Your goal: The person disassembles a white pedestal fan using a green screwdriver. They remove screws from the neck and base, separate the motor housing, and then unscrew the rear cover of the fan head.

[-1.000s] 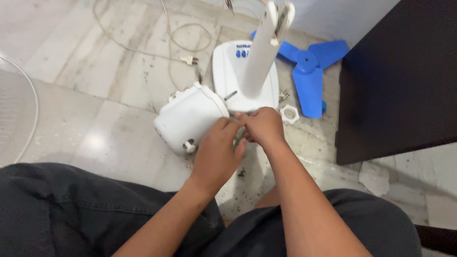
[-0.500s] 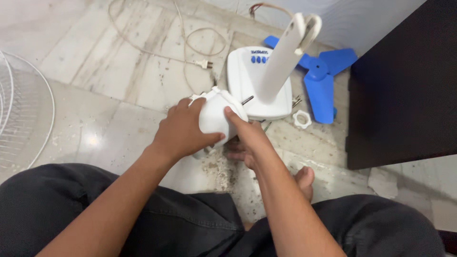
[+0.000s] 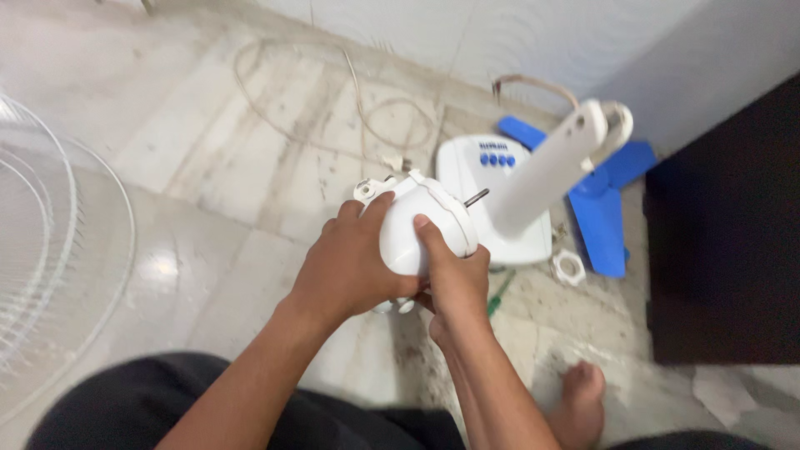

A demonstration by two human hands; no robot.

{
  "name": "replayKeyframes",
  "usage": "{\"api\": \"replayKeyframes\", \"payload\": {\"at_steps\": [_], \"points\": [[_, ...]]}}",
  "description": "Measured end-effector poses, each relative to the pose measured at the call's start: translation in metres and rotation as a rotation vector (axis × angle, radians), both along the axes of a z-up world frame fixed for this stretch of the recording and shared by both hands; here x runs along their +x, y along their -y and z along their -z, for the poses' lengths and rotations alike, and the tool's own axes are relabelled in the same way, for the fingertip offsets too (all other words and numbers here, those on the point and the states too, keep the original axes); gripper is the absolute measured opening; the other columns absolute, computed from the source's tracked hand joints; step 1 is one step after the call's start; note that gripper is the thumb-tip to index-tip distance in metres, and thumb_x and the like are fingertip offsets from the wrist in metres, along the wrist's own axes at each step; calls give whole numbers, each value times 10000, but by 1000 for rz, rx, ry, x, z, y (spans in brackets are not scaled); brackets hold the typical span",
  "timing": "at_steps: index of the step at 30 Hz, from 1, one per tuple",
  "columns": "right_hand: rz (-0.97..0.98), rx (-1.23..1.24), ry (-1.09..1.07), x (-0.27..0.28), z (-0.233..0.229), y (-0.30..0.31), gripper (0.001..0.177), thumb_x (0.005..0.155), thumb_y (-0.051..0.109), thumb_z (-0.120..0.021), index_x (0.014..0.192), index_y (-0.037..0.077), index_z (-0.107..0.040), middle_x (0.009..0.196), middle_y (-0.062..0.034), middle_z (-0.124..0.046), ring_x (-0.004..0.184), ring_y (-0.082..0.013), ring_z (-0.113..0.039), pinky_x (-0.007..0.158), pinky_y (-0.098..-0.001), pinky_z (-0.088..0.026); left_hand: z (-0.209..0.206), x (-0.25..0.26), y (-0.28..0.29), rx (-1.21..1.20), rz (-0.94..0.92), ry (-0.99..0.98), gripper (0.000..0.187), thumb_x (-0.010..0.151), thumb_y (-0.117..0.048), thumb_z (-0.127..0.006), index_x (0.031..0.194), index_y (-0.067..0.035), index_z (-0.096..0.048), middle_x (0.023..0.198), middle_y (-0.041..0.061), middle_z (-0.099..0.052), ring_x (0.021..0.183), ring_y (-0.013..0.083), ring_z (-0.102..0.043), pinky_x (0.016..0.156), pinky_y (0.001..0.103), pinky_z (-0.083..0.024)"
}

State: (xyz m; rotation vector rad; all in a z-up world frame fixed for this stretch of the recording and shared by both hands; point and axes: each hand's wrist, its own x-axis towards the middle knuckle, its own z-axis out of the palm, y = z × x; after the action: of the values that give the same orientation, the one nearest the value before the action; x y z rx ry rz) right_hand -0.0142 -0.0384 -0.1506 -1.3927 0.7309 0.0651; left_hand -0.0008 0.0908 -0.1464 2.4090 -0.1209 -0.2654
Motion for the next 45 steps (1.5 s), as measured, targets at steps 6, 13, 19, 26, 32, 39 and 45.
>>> {"api": "replayKeyframes", "payload": {"at_steps": [6,13,19,26,32,39,45], "points": [[20,-158,267,54,-37,-52,879,714,347,-844,1377,-5,-385,1175,-175,-649,917,-240,-736,606,-370,-639,-31,46,-55,-150,-4,382,1219,472,-356,-971,1486,-2,-393,1354,233,-522,1219,406,-558,974,465,-506],[-201,-234,482,122,-24,-127,1052,698,359,-874,1502,5,-294,1173,-238,-695,893,-314,-773,596,-411,-636,-6,105,-134,-224,-116,542,1269,557,-262,-969,1550,31,-235,1420,261,-426,1288,413,-506,967,455,-522],[-365,-498,816,189,37,-191,1076,689,336,-915,1497,-17,-298,1300,-219,-671,1158,-273,-728,955,-341,-606,62,166,-192,-276,-227,568,1330,592,-260,-989,1554,50,-125,1410,277,-428,1318,420,-463,1060,469,-450],[-547,-502,1017,247,110,-230,1107,730,308,-932,1572,13,-276,1439,-204,-614,1300,-284,-680,1047,-365,-551,145,209,-226,-394,-382,616,1140,818,-177,-876,1612,2,-78,1515,258,-357,1402,400,-466,1125,461,-464],[-564,-685,1137,269,129,-240,1111,755,336,-980,1564,43,-275,1462,-204,-586,1329,-304,-660,1100,-372,-583,174,221,-234,-363,-451,702,1147,880,-188,-874,1613,-5,-10,1544,271,-314,1411,414,-459,1133,466,-472],[-556,-556,1046,263,128,-243,1110,729,327,-947,1561,62,-261,1444,-195,-595,1284,-292,-686,1036,-371,-555,186,223,-229,-391,-477,695,1210,849,-184,-883,1622,-6,30,1577,266,-296,1441,414,-449,1162,459,-452],[-546,-584,1024,263,125,-240,1110,715,328,-955,1559,80,-278,1429,-185,-617,1279,-290,-686,1057,-368,-595,183,221,-228,-402,-475,687,1235,812,-156,-878,1621,-6,42,1589,273,-275,1441,419,-434,1161,460,-444]]}}
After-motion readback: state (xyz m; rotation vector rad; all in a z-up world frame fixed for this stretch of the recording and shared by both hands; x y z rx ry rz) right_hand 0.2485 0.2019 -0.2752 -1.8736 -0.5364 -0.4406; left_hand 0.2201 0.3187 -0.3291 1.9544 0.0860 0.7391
